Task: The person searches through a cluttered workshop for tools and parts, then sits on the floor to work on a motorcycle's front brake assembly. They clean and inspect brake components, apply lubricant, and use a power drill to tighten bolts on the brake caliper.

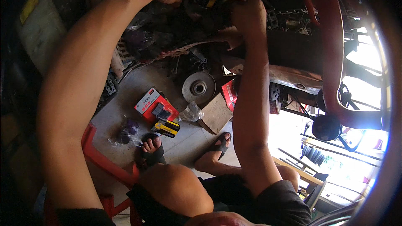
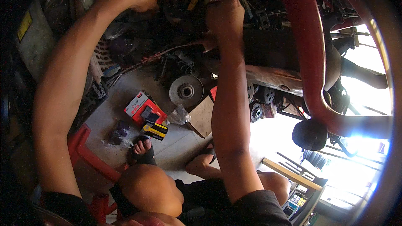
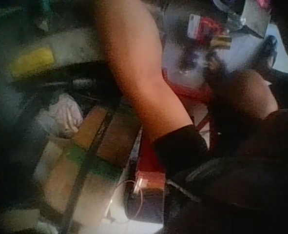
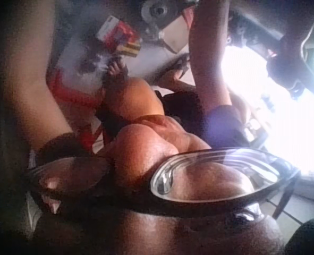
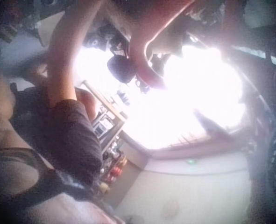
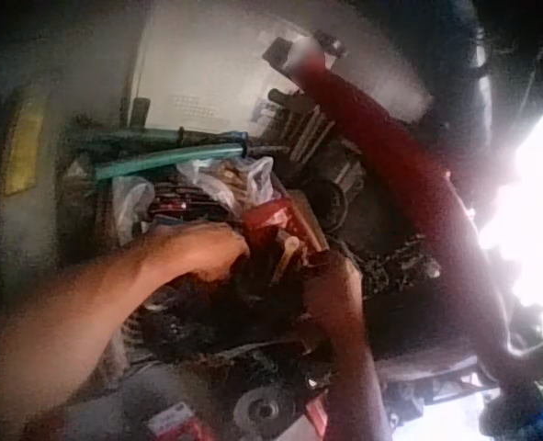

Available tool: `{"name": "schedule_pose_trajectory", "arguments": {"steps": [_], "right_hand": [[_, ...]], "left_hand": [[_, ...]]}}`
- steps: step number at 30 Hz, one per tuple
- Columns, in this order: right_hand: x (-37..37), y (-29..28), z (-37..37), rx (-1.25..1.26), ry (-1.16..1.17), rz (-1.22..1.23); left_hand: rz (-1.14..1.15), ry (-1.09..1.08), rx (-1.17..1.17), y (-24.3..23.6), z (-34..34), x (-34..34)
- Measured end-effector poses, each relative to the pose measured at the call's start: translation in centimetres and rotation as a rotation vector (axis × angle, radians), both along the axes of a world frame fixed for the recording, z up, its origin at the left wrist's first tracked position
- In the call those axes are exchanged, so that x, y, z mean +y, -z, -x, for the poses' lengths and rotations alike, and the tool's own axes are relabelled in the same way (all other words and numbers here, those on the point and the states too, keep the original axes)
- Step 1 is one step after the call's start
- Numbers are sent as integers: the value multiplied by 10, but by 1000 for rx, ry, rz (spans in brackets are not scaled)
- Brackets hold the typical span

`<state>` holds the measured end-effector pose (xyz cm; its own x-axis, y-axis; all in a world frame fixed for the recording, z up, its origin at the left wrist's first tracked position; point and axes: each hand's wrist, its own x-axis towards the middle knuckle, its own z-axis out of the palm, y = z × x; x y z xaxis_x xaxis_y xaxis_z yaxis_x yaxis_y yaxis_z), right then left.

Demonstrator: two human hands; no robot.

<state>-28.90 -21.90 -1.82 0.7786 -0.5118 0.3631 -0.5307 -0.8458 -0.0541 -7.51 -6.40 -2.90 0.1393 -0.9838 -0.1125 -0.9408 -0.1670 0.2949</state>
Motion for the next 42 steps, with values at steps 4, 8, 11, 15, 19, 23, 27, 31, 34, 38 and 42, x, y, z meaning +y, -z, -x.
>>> {"name": "schedule_pose_trajectory", "arguments": {"steps": [4, 8, 11, 15, 19, 23, 27, 31, 34, 38, 42], "right_hand": [[14, -19, 15, -391, 55, -268], [57, -51, 35, -458, -42, -248], [105, -71, 71, -246, 30, -268], [151, -56, 113, 224, -131, -598], [178, 8, 135, 678, -198, -436], [218, 93, 121, 692, -205, -638], [264, 168, 155, 483, -167, -583], [287, 186, 154, 394, -103, -726], [292, 188, 150, 386, -24, -727], [277, 189, 151, 395, 112, -875], [272, 208, 155, 252, 117, -943]], "left_hand": [[23, 22, 40, -11, 6, 9], [-129, 7, -22, -6, -2, -3], [-135, -14, 26, -16, 11, -2], [430, 34, -315, 23, 16, -9], [579, 191, -150, 24, 81, -16], [400, 241, -240, 56, 78, 1], [296, 240, -110, 34, 87, -10], [401, 212, 21, 44, 76, -3], [407, 146, 119, 42, 66, -11], [293, -66, 268, 26, 53, -18], [298, -71, 248, 6, 13, -16]]}}
